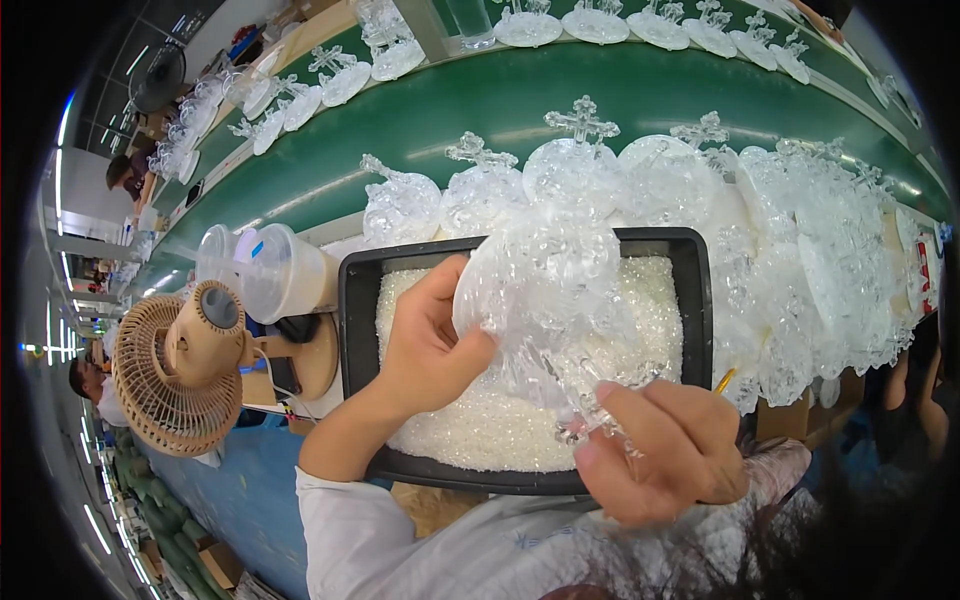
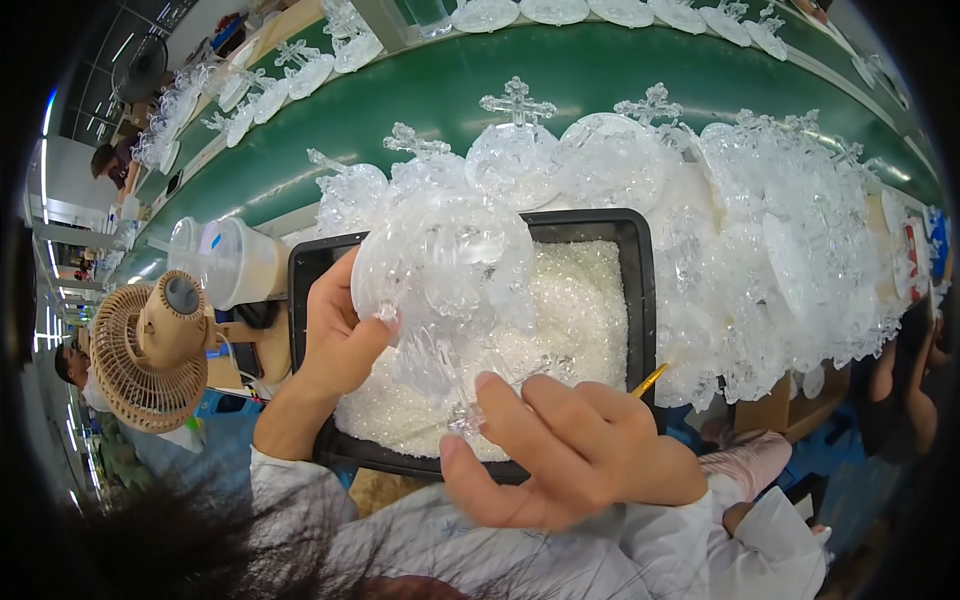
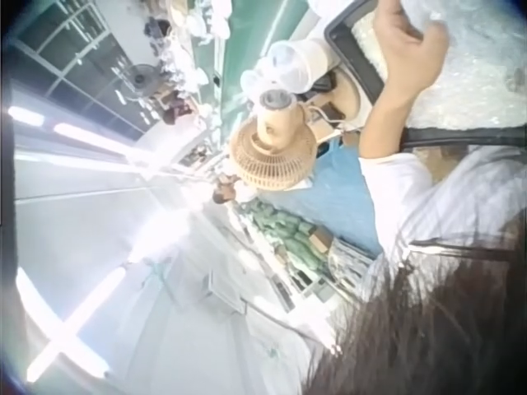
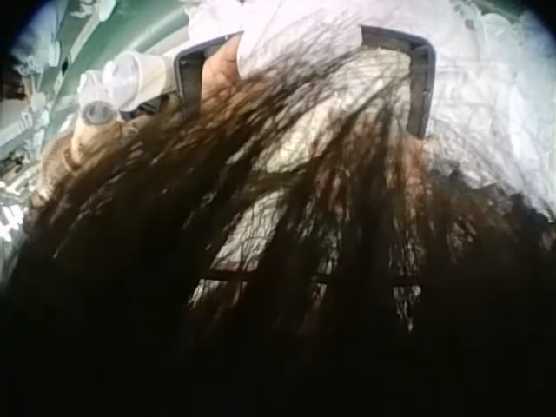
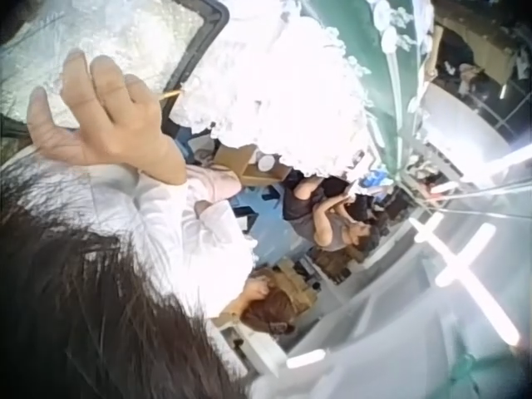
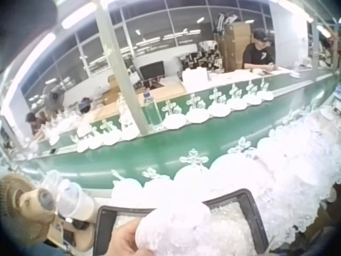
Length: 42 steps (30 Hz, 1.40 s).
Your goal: Assembling decorative glass or acrylic ornaments, specifically crosses and globes, on a factory production line.
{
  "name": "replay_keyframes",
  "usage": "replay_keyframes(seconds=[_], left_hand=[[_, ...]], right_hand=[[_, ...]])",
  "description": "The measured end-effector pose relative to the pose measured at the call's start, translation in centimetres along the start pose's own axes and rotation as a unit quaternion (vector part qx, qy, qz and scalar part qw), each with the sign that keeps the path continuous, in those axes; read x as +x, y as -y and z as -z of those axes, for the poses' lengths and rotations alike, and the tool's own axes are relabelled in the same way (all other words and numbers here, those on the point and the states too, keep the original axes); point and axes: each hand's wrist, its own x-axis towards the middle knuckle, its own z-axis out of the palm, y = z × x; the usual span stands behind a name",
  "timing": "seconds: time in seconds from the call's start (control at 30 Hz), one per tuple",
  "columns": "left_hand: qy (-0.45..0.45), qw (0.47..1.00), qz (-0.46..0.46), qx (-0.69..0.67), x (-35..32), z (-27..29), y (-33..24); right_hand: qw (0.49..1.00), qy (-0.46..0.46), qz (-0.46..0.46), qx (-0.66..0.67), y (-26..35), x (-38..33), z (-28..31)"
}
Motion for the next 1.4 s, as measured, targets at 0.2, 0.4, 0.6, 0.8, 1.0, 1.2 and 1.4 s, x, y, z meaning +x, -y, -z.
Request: replay_keyframes(seconds=[0.2,0.4,0.6,0.8,1.0,1.2,1.4], left_hand=[[-0.009,0.996,-0.074,0.056,-0.6,-0.4,0.2],[0.076,0.995,-0.056,-0.026,-0.1,0.8,-0.6],[0.077,0.989,-0.099,0.078,0.0,1.6,-0.7],[0.062,0.985,-0.104,0.123,0.2,1.6,-0.9],[0.038,0.986,-0.064,0.149,0.2,0.9,-1.5],[0.051,0.986,-0.059,0.148,0.0,1.9,-1.3],[0.058,0.993,-0.070,0.070,0.0,1.0,-1.0]], right_hand=[[0.996,0.078,0.001,-0.046,0.4,0.5,0.3],[0.992,0.094,0.040,-0.074,-0.3,0.3,0.9],[0.992,0.102,0.057,-0.050,-0.3,0.3,0.9],[0.992,0.098,0.068,-0.046,-0.5,0.0,0.9],[0.989,0.112,0.075,-0.055,-0.5,-0.1,1.1],[0.989,0.109,0.074,-0.063,-0.3,-0.1,1.0],[0.990,0.096,0.072,-0.077,0.0,-0.4,1.1]])
